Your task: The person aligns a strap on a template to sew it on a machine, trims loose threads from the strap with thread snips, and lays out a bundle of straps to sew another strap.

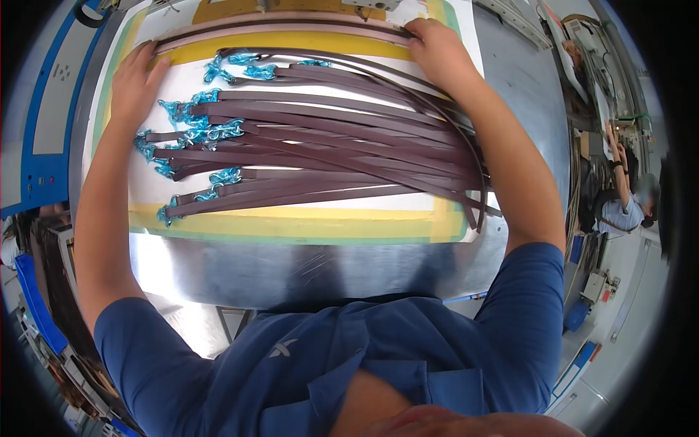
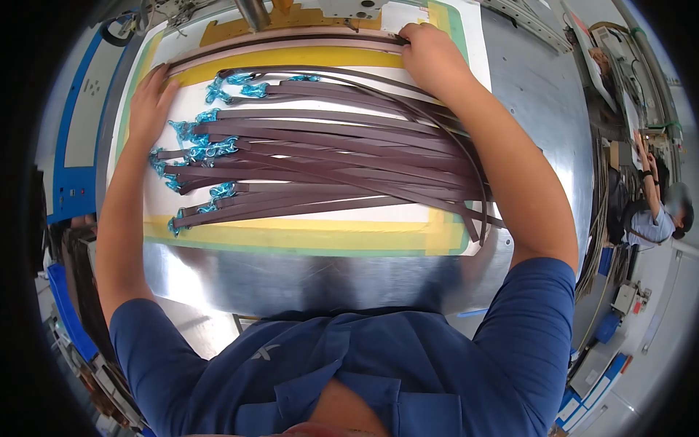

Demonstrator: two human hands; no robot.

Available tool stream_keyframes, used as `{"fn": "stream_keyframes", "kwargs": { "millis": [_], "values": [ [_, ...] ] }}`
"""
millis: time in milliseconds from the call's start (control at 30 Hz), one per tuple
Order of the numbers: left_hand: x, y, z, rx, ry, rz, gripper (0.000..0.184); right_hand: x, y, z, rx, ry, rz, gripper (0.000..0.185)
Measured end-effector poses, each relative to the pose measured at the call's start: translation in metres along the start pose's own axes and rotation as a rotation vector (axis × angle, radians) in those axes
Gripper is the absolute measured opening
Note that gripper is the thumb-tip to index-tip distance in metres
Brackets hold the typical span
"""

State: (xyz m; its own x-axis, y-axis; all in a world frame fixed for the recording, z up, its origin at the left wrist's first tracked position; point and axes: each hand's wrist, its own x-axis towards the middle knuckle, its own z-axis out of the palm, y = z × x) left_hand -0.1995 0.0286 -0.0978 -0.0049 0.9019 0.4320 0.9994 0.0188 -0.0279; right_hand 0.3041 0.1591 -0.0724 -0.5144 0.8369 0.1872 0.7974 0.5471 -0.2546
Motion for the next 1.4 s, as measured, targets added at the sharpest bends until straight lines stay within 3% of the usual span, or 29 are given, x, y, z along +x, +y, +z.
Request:
{"fn": "stream_keyframes", "kwargs": {
  "millis": [700, 800, 900, 967, 1033, 1133, 1200, 1233, 1400],
  "values": [
    [0.0, -0.002, 0.003, 0.018, -0.029, -0.026, 0.058, 0.002, -0.015, -0.002, -0.033, 0.094, 0.034, 0.03],
    [0.001, 0.0, 0.002, 0.022, -0.022, -0.039, 0.059, -0.007, -0.032, -0.026, 0.132, 0.101, 0.093, 0.028],
    [-0.001, 0.001, 0.004, 0.038, -0.029, -0.056, 0.06, -0.026, -0.054, -0.045, 0.171, 0.059, 0.092, 0.029],
    [0.001, 0.0, 0.005, 0.06, -0.033, -0.057, 0.061, -0.036, -0.062, -0.052, 0.235, -0.201, -0.006, 0.031],
    [0.001, 0.0, 0.005, 0.077, -0.046, -0.061, 0.063, -0.041, -0.056, -0.033, 0.209, -0.173, -0.065, 0.033],
    [0.0, 0.002, 0.005, 0.069, -0.043, -0.075, 0.063, -0.036, -0.063, -0.019, 0.108, -0.049, -0.17, 0.039],
    [0.0, 0.003, 0.004, 0.044, -0.039, -0.078, 0.062, -0.037, -0.082, -0.01, 0.175, -0.2, -0.083, 0.059],
    [0.0, 0.003, 0.003, 0.053, -0.043, -0.085, 0.062, -0.037, -0.092, -0.005, 0.187, -0.245, -0.114, 0.081],
    [0.001, 0.011, 0.0, 0.014, -0.029, -0.073, 0.063, -0.069, -0.137, -0.014, 0.004, -0.342, -0.309, 0.1]
  ]
}}
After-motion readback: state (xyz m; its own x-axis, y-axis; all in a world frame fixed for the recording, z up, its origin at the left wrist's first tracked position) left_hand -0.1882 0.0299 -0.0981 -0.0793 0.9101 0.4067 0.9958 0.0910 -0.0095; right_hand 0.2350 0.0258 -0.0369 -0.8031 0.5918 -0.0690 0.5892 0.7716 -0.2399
